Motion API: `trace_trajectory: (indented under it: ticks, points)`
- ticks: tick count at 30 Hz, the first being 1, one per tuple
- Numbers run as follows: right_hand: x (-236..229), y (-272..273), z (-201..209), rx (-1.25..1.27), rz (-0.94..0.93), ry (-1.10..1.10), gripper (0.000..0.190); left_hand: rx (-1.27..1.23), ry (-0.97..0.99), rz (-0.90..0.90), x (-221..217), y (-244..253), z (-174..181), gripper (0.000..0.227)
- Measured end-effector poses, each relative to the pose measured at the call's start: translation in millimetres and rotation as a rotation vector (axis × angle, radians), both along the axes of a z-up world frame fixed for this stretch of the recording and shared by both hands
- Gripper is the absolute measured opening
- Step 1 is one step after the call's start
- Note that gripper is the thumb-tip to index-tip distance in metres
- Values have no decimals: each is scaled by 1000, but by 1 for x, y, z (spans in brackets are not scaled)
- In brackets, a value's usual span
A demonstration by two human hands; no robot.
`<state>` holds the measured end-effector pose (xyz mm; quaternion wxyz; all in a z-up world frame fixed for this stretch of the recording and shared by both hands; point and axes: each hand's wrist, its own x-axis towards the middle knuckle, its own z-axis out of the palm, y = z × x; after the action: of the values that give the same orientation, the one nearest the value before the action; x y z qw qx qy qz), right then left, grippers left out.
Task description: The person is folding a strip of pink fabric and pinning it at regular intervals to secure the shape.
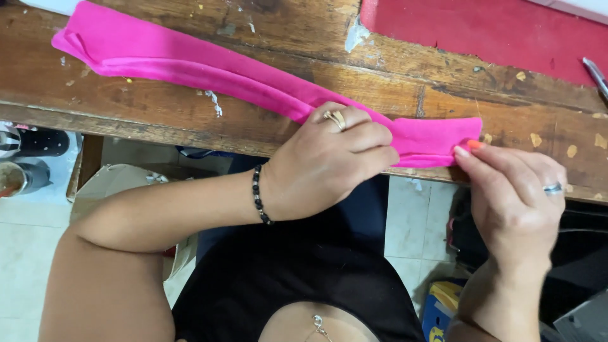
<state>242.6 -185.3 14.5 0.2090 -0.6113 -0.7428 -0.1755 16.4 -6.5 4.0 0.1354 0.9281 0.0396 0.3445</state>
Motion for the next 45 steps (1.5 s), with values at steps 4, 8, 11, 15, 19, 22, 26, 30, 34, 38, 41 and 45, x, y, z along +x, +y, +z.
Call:
trace_trajectory:
  ticks: [4,8,11,15,19,22,26,30,34,38,41,45]
  points:
    - [-6,-5,20,-142,-8,73,16,11,15,2,0,1,-5,17]
    - [-36,25,21,-151,99,160,50,24,32,6,1,1,-2,16]
    - [-44,44,6,-155,94,197,65,-2,13,-9,0,3,1,14]
    - [-41,41,-5,-144,73,247,45,-24,12,-19,-4,4,-1,11]
    - [-39,45,12,-230,135,420,22,72,-32,-32,-12,5,2,9]
    - [-42,44,18,-278,123,442,18,240,-107,-14,-18,6,5,11]
    - [-49,48,30,-310,142,478,16,363,-148,-3,-22,4,3,18]
    - [-51,50,30,-274,168,417,14,473,-83,70,-22,3,5,26]
    - [-48,48,15,-224,130,354,5,343,-91,51,-20,4,0,14]
    - [-43,46,4,-188,172,378,8,126,-27,73,-17,6,0,9]
    - [-38,44,-2,-184,199,380,10,54,9,67,-13,6,-3,17]
    - [-32,44,-5,-183,291,348,8,-43,52,-14,-10,9,-8,14]
